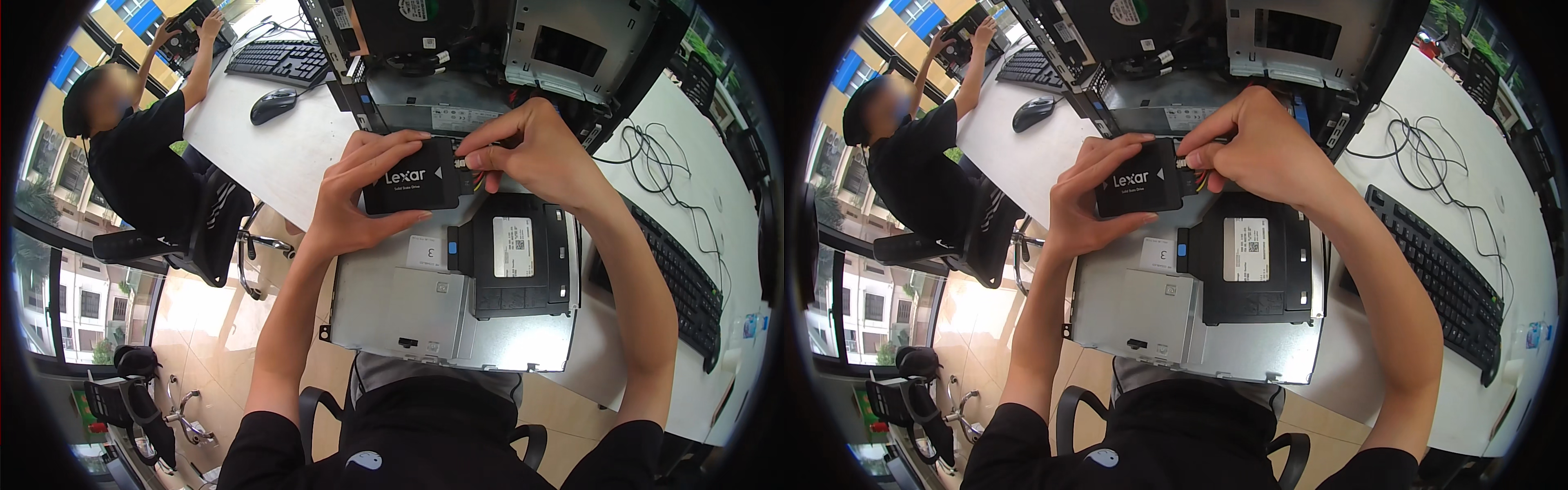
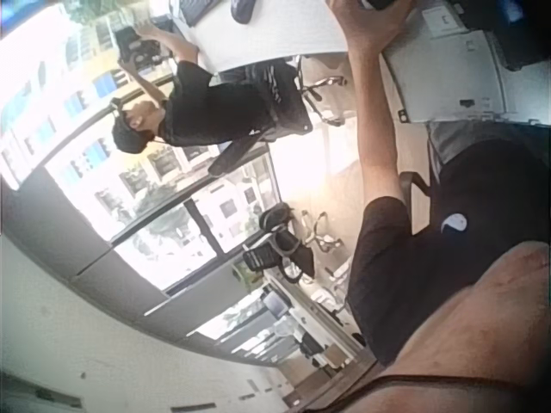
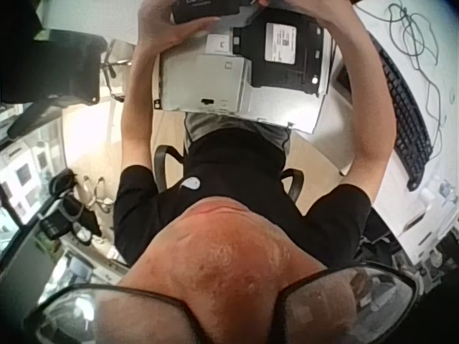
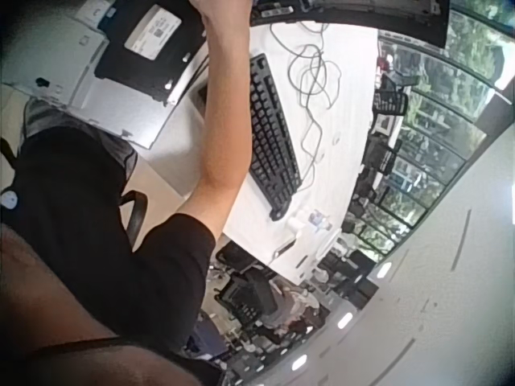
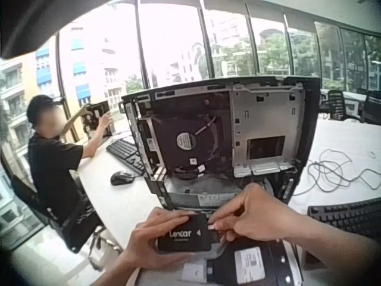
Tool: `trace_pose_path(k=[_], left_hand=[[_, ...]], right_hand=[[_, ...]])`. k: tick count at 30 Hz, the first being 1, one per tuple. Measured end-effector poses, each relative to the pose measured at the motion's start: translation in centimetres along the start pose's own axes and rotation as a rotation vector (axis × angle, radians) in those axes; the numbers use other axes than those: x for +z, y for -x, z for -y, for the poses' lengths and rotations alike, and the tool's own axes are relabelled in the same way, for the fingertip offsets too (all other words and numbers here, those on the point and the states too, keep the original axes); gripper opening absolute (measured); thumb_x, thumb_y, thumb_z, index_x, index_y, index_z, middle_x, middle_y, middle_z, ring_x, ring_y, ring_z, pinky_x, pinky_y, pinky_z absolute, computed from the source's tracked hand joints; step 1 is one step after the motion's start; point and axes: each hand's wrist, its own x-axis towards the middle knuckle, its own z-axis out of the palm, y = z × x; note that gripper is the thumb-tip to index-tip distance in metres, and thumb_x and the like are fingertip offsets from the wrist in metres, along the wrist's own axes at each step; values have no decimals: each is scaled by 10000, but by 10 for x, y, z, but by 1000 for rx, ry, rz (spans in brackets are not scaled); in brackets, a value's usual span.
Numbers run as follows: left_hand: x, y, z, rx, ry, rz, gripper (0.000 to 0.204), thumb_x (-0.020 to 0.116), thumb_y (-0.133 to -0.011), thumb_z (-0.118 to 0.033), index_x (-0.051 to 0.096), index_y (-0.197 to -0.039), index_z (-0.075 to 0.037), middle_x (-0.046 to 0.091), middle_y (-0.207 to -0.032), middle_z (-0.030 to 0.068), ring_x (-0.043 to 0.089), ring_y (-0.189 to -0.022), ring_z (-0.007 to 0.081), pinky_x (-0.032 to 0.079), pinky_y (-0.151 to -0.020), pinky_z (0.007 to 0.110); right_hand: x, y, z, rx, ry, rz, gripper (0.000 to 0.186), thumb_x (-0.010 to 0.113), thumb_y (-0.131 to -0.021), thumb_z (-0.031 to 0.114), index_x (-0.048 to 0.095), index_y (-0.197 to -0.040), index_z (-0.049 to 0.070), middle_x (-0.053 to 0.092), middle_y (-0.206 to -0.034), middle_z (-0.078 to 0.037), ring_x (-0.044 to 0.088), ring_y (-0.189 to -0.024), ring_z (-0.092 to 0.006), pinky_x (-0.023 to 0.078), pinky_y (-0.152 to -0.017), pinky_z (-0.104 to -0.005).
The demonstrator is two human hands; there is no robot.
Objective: Connecting and installing a Lexar SSD and an HDD into a desktop computer chassis.
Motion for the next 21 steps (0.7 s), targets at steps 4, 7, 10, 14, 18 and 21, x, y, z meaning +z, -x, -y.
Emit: trace_pose_path(k=[4,7,10,14,18,21], left_hand=[[1,-3,1,12,7,1,854,996,-620,-54,699,-1417,28,718,-1430,213,664,-1244,324,513,-1105,438],[2,-4,3,11,3,6,850,997,-623,-56,700,-1414,31,719,-1428,214,665,-1238,323,518,-1093,441],[-3,-3,5,6,-14,-34,799,992,-640,-94,737,-1396,-44,737,-1424,121,670,-1176,292,556,-1047,414],[-8,-1,5,30,-22,-44,759,982,-682,-132,736,-1395,-40,731,-1427,141,668,-1170,324,534,-1060,431],[1,6,10,76,62,-76,774,984,-698,-151,718,-1416,-37,709,-1445,138,610,-1131,339,507,-1061,437],[3,4,3,70,101,-58,757,976,-715,-147,722,-1419,-37,698,-1476,115,630,-1187,315,505,-1082,432]], right_hand=[[0,0,0,1,2,-25,183,737,-891,-69,834,-1045,-86,782,-821,-133,711,-629,-144,569,-589,-277],[-1,-2,-2,-3,-1,-21,176,741,-888,-68,836,-1036,-81,779,-813,-125,708,-625,-143,570,-592,-279],[4,-8,0,-28,3,-11,159,736,-893,-66,831,-1020,-87,777,-807,-125,709,-626,-146,563,-588,-279],[8,-7,-1,-35,-27,-61,138,738,-910,-44,800,-1015,-109,770,-778,-131,694,-592,-150,548,-570,-277],[8,-3,-4,1,32,-107,99,765,-882,-45,797,-931,-126,769,-757,-154,696,-547,-165,534,-504,-277],[4,0,-2,53,50,-134,82,776,-875,-62,805,-915,-127,775,-763,-156,710,-561,-171,536,-481,-271]])
